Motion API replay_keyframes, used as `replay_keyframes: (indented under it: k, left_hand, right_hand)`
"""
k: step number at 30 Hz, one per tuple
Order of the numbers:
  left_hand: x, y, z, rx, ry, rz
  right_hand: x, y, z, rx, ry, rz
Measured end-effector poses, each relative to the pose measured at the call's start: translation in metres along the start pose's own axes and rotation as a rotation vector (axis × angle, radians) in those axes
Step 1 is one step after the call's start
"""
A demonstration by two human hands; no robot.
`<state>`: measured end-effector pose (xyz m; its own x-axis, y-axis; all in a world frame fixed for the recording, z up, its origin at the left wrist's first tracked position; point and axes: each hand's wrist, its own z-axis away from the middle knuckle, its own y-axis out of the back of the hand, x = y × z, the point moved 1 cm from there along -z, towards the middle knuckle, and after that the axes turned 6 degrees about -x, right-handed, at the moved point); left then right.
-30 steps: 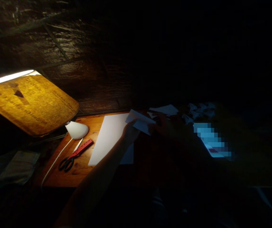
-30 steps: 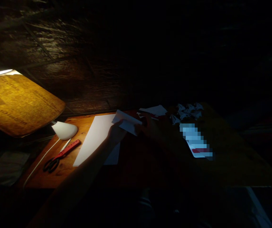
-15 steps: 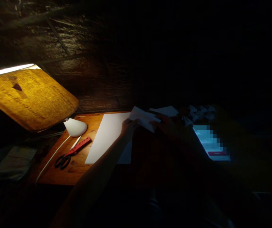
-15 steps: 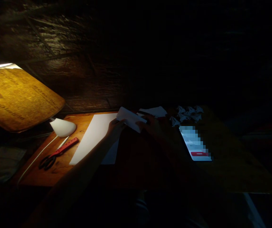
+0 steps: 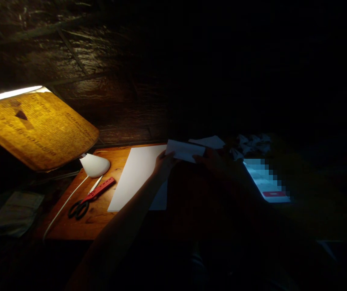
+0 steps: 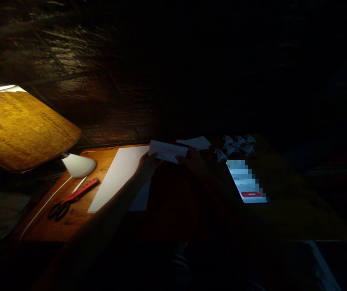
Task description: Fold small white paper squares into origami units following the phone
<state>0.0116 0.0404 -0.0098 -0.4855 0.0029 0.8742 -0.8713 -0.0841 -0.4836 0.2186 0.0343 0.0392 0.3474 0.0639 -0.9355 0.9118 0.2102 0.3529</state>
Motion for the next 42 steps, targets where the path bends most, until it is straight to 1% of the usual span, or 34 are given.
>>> replay_keyframes:
  k: [1, 5, 11, 13, 16, 18, 22, 26, 30, 32, 36, 39, 42]
  left_hand:
    - [0.002, 0.000, 0.001, -0.027, 0.019, -0.016]
    - [0.006, 0.003, 0.003, -0.092, 0.018, -0.123]
    - [0.006, 0.003, 0.005, -0.101, 0.019, -0.178]
    - [0.007, 0.001, 0.006, -0.107, 0.026, -0.186]
    - [0.009, -0.001, 0.007, -0.118, 0.025, -0.177]
    - [0.010, -0.002, 0.008, -0.108, 0.025, -0.173]
    - [0.010, -0.003, 0.008, -0.101, 0.004, -0.170]
    - [0.010, -0.003, 0.008, -0.093, -0.010, -0.177]
    - [0.011, -0.004, 0.009, -0.051, -0.014, -0.214]
    - [0.011, -0.005, 0.010, -0.052, -0.016, -0.203]
    - [0.012, -0.008, 0.012, -0.085, -0.008, -0.157]
    - [0.012, -0.006, 0.011, -0.102, 0.022, -0.186]
    - [0.011, -0.001, 0.009, -0.095, 0.028, -0.228]
  right_hand:
    - [-0.001, 0.000, 0.001, -0.006, -0.001, -0.002]
    - [-0.011, 0.003, 0.007, 0.002, 0.014, -0.044]
    - [-0.017, 0.005, 0.012, -0.021, -0.034, -0.132]
    - [-0.016, 0.005, 0.012, -0.006, -0.033, -0.096]
    - [-0.012, 0.005, 0.009, 0.014, 0.014, 0.004]
    - [-0.007, 0.004, 0.006, 0.001, 0.064, 0.074]
    - [0.004, 0.003, -0.001, 0.024, 0.099, 0.191]
    - [0.017, -0.002, -0.011, 0.009, 0.136, 0.082]
    - [0.022, -0.006, -0.015, -0.052, 0.115, -0.016]
    - [0.018, -0.005, -0.012, -0.073, 0.110, -0.077]
    - [0.000, 0.001, 0.001, -0.092, 0.101, -0.171]
    - [-0.006, 0.002, 0.005, -0.110, 0.062, -0.155]
    - [-0.005, 0.002, 0.003, -0.094, 0.034, -0.118]
